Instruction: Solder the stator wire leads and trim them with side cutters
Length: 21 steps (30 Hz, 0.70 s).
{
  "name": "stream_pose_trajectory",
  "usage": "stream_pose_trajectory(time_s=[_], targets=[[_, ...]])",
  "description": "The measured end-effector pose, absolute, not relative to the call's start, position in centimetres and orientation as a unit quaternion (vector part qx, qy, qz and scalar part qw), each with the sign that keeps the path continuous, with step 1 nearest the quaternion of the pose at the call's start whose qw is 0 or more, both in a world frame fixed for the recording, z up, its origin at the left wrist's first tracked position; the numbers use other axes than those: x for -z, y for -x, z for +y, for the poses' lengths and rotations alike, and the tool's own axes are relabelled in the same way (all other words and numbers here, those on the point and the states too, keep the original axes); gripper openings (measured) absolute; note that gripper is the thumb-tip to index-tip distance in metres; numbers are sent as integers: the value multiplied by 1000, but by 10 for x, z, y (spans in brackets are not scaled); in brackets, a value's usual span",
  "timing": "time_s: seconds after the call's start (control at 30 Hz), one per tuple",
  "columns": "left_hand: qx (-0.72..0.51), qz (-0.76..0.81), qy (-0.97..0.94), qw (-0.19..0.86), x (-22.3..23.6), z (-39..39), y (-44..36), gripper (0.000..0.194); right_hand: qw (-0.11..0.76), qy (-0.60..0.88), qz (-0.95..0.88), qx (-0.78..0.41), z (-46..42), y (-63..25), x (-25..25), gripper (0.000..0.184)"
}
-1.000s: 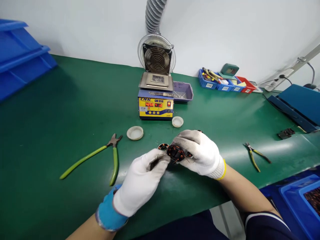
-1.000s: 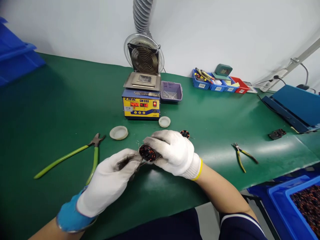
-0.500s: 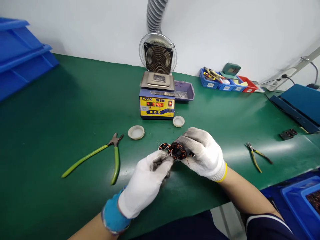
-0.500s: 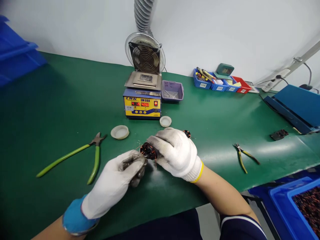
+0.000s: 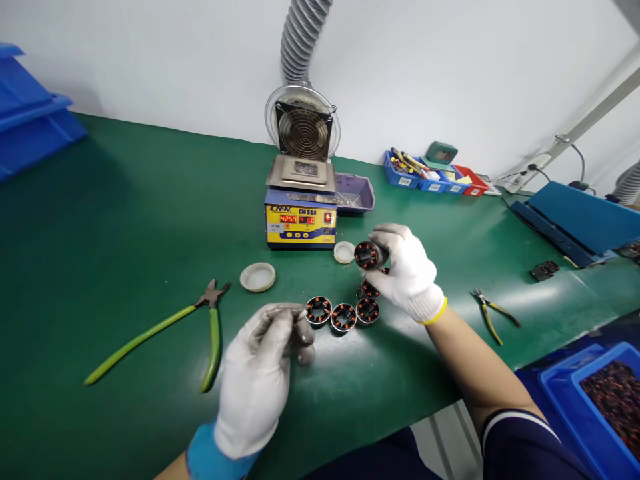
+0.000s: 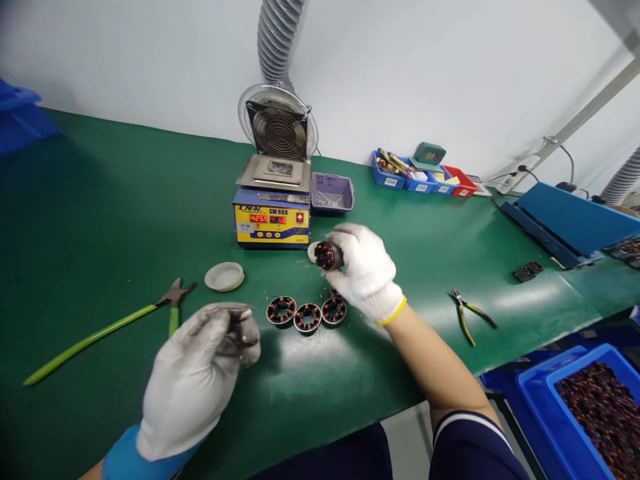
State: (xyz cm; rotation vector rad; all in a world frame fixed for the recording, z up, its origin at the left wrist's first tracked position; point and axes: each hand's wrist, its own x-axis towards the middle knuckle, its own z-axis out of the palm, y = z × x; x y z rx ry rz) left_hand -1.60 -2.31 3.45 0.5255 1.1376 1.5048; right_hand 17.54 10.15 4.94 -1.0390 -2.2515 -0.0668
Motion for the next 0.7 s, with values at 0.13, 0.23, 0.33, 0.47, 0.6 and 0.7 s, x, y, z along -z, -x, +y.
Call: stream_pose_trajectory(time_s=[0.13, 0.23, 0.33, 0.47, 0.6, 0.7], targets=[[-583, 503, -288, 569, -25, -32, 6, 25, 125, 514, -848, 16, 144, -176, -55, 48], [-559, 518, -313, 567, -20, -34, 2, 24, -7, 525, -850, 36, 164, -168, -57, 44], [-546, 529, -320, 566, -19, -35, 2, 26, -71, 479, -873, 56, 171, -157, -55, 39], [-525, 537, -342, 565, -18, -35, 1, 33, -117, 433, -891, 72, 174, -146, -53, 39], [-509, 541, -384, 549, -13, -38, 1, 36, -139, 415, -894, 98, 174, -144, -54, 42], [-510, 535, -426, 522, -8, -40, 2, 32, -110, 438, -887, 96, 173, -148, -58, 44]])
